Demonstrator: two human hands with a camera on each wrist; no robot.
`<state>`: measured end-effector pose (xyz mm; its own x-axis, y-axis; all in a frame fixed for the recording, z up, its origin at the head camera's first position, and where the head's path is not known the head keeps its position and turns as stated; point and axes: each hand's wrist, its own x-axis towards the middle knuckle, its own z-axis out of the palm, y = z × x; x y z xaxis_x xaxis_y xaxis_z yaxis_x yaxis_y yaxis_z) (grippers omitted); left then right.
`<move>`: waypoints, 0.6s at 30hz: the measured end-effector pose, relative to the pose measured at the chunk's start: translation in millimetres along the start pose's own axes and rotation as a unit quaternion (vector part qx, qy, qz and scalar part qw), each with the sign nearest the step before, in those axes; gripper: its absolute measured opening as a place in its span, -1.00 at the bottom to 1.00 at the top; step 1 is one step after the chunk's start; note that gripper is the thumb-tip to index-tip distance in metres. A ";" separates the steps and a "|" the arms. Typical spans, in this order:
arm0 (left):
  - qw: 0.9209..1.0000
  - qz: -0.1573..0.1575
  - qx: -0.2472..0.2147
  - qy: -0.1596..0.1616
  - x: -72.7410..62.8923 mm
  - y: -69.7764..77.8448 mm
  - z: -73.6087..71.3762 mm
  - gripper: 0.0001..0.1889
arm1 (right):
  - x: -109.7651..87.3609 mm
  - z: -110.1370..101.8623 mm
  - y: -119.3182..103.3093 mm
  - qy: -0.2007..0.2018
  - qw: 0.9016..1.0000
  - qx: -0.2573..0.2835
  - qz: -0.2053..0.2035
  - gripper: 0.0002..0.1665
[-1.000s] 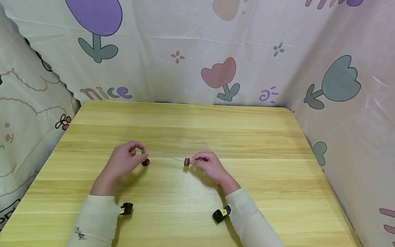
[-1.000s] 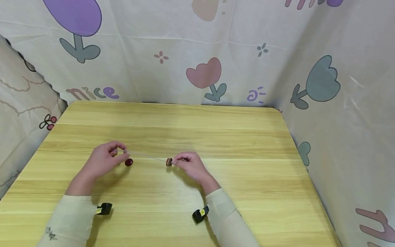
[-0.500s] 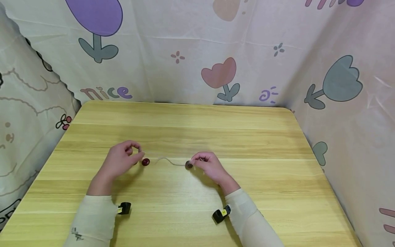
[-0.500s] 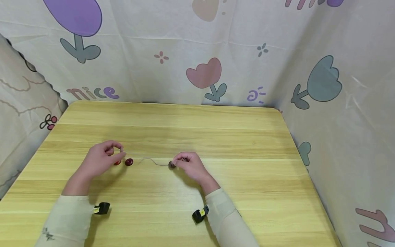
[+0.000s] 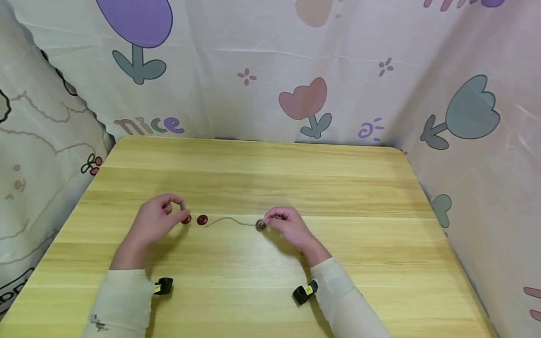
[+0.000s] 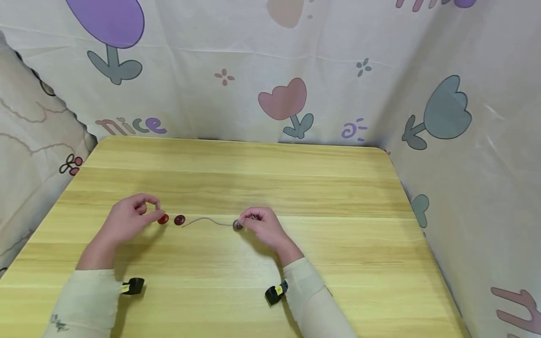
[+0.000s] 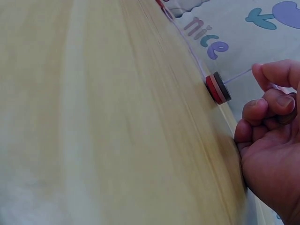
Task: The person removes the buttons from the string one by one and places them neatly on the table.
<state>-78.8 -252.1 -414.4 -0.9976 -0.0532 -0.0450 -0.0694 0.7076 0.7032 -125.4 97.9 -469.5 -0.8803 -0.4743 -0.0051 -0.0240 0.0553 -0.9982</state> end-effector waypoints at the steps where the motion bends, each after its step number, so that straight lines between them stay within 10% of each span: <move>1: 1.000 0.000 0.002 0.002 -0.6 -2.0 -0.6 -0.75 | 0.0 -0.3 0.3 0.001 1.000 0.000 0.001 -0.85; 18: 1.000 -0.015 0.008 0.003 -9.3 -27.3 -9.6 -0.70 | 1.9 -1.7 5.2 0.003 1.000 -0.004 -0.009 -0.87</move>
<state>-67.6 -277.7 -426.4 -0.9949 -0.0787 -0.0627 -0.1002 0.7167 0.6901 -128.0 98.8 -474.6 -0.8827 -0.4697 0.0135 -0.0441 0.0543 -0.9975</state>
